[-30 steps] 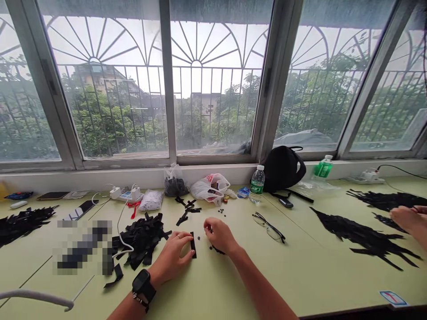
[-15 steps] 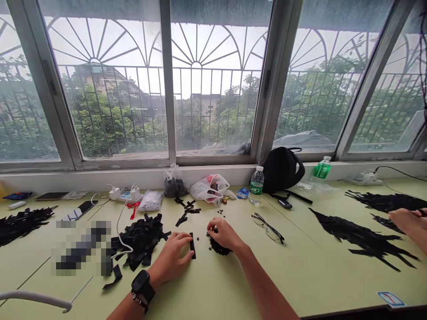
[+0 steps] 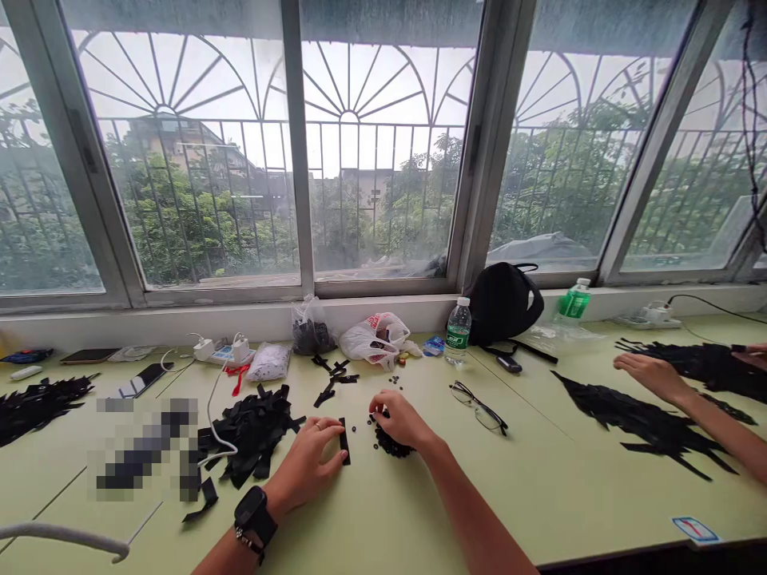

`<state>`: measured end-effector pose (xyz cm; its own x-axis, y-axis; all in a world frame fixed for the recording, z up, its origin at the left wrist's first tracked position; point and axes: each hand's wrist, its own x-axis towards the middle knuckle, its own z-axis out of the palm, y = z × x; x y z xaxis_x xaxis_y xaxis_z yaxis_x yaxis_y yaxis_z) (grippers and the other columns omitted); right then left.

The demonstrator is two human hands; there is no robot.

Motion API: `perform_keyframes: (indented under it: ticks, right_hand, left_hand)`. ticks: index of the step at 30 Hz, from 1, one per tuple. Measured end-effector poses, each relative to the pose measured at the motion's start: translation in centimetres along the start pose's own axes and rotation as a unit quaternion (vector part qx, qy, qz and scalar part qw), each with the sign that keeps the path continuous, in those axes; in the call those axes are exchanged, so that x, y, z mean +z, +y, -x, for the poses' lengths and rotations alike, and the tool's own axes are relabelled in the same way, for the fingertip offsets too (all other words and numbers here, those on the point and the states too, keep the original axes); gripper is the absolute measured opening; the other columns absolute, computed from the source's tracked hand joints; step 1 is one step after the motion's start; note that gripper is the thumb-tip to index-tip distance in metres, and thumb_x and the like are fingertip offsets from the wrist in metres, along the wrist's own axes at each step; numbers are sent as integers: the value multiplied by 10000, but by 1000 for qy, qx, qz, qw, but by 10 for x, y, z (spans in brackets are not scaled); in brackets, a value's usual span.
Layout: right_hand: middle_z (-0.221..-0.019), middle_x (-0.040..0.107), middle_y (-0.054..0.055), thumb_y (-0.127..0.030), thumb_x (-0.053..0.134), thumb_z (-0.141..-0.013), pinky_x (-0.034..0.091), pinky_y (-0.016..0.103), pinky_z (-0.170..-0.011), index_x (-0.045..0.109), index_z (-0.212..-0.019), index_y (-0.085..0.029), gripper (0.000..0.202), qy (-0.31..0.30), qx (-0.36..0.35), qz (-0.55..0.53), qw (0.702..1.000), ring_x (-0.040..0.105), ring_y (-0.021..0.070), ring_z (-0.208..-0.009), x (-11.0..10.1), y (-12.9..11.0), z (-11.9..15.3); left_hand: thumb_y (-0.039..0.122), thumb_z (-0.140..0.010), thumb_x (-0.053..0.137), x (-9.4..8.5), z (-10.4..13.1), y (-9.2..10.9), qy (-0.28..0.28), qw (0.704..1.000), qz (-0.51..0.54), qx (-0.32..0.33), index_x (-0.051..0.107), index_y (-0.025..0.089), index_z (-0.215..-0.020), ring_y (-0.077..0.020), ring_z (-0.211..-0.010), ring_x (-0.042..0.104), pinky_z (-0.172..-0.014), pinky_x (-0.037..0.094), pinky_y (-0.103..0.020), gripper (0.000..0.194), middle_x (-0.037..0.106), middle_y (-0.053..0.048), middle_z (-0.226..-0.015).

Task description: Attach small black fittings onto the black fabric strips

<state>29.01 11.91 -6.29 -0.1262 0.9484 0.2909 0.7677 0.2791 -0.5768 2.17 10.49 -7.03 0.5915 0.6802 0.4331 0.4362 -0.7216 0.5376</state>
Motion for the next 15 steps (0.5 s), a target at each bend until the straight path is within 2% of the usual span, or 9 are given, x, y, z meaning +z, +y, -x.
perform_keyframes:
  ticks: [15]
  right_hand:
    - [-909,669,49,-114,592,-835,432,273,-819,718,-856,-187,147,-5,-16,13,1000,597,197,-912,6,3,0]
  left_hand:
    - [271,-909,685,0,-1,-1,-4,1000,-6,-5,691,310,-1247,-289,-1205,573,-1068,483,-467,340,670,-53,-1300]
